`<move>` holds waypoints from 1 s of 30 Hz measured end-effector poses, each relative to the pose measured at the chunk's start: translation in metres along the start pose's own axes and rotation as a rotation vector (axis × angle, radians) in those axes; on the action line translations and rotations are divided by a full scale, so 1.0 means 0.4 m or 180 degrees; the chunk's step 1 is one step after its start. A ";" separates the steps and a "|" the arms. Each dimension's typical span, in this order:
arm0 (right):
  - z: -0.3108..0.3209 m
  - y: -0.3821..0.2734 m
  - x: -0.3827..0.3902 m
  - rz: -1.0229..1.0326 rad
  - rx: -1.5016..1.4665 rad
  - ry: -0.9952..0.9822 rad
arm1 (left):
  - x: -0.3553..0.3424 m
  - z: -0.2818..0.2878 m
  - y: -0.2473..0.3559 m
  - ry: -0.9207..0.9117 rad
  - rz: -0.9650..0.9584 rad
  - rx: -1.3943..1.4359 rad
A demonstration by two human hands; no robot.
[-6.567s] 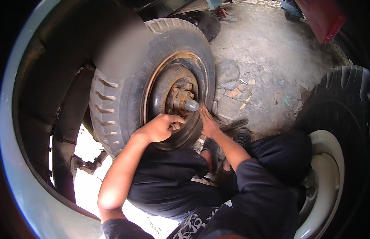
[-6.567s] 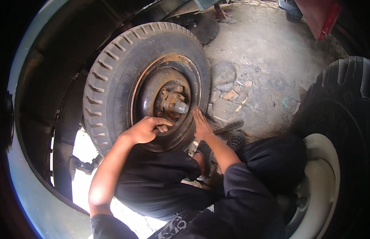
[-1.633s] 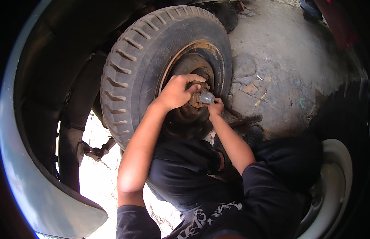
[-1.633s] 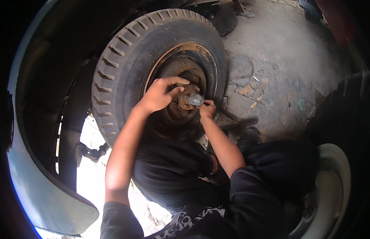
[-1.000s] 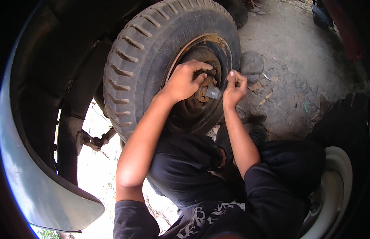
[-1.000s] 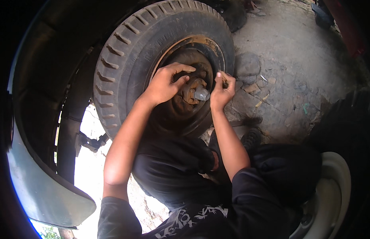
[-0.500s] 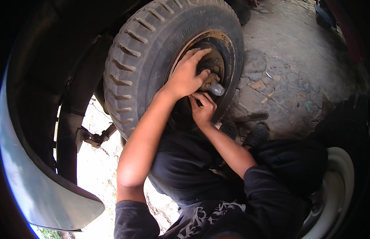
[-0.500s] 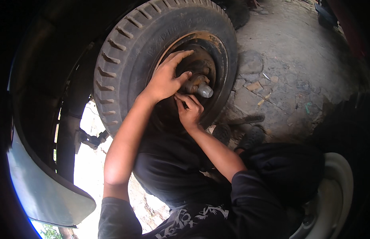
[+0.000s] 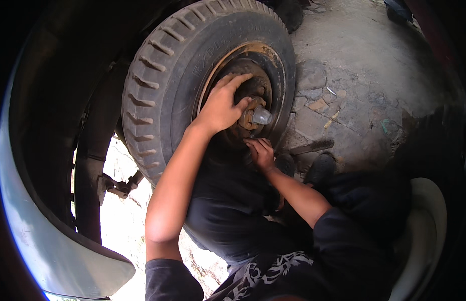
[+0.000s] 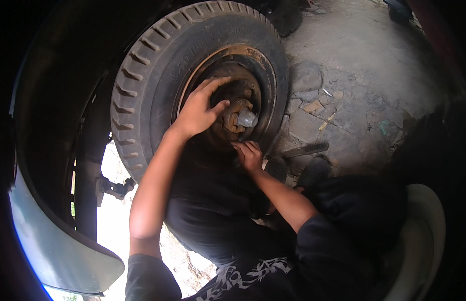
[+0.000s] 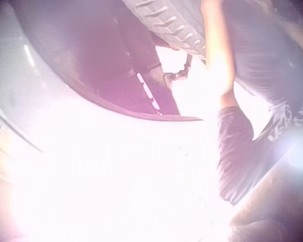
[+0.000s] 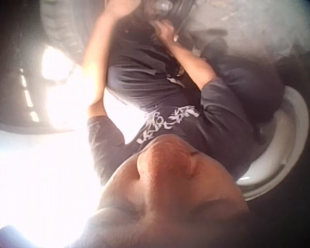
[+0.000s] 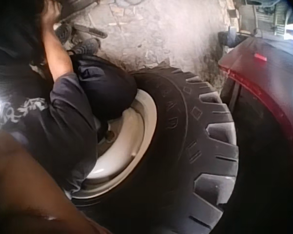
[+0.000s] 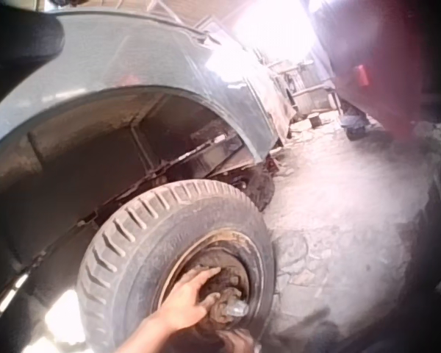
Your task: The person crouches by a vehicle wheel and uses hands to manipulate a small metal cotter pin into the wheel hub. The person repeatedly adjusts the pin and rotates the wheel to align the pin with the hub hole.
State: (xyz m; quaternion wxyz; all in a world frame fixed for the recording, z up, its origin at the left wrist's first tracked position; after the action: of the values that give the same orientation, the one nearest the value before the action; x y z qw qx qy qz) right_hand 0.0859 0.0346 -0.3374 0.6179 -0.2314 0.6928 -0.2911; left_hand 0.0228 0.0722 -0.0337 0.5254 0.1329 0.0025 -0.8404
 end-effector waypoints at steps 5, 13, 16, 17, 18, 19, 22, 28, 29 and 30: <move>-0.071 -0.092 -0.027 -0.0486 -0.0134 0.0493 | -0.014 -0.009 0.000 0.0111 -0.0034 0.0005; 0.029 0.021 -0.027 0.0433 0.0203 0.0034 | -0.014 -0.007 -0.006 0.0096 -0.0017 0.0007; -0.015 0.009 -0.016 0.0417 0.0229 0.0065 | -0.018 -0.008 -0.007 0.0097 -0.0050 0.0105; -0.032 -0.003 -0.012 0.0405 0.0216 0.0078 | -0.020 -0.008 -0.005 0.0112 -0.0053 0.0122; -0.034 -0.023 -0.009 0.0081 0.0179 0.0137 | -0.021 -0.004 0.000 0.0082 0.0019 0.0035; -0.033 -0.021 -0.003 0.0102 0.0129 0.0111 | -0.016 -0.006 0.001 0.0073 0.0044 -0.0006; 0.000 0.032 -0.011 0.0086 0.0065 -0.0099 | -0.012 -0.008 0.001 0.0047 0.0066 -0.0075; 0.054 0.098 -0.011 0.0052 0.0147 -0.0287 | -0.016 -0.005 -0.002 -0.0035 0.0028 -0.0001; 0.055 0.103 -0.011 0.0090 0.0184 -0.0244 | -0.015 -0.012 -0.004 0.0018 0.0009 -0.0091; 0.053 0.105 -0.014 0.0046 0.0183 -0.0218 | -0.015 -0.011 -0.003 0.0062 -0.0012 -0.0199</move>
State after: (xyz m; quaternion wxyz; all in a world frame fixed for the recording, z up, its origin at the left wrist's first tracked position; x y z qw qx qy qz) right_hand 0.1095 0.0662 -0.3639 0.6497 -0.2183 0.6642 -0.2984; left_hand 0.0254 0.0784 -0.0369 0.5277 0.1246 0.0340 -0.8396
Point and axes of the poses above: each hand's wrist, its own x-axis away from the middle knuckle, its own z-axis out of the back of the hand, y = z × x, the point moved 1 cm from there along -x, towards the middle knuckle, and after that the axes turned 10 degrees about -x, right-handed, at the moved point
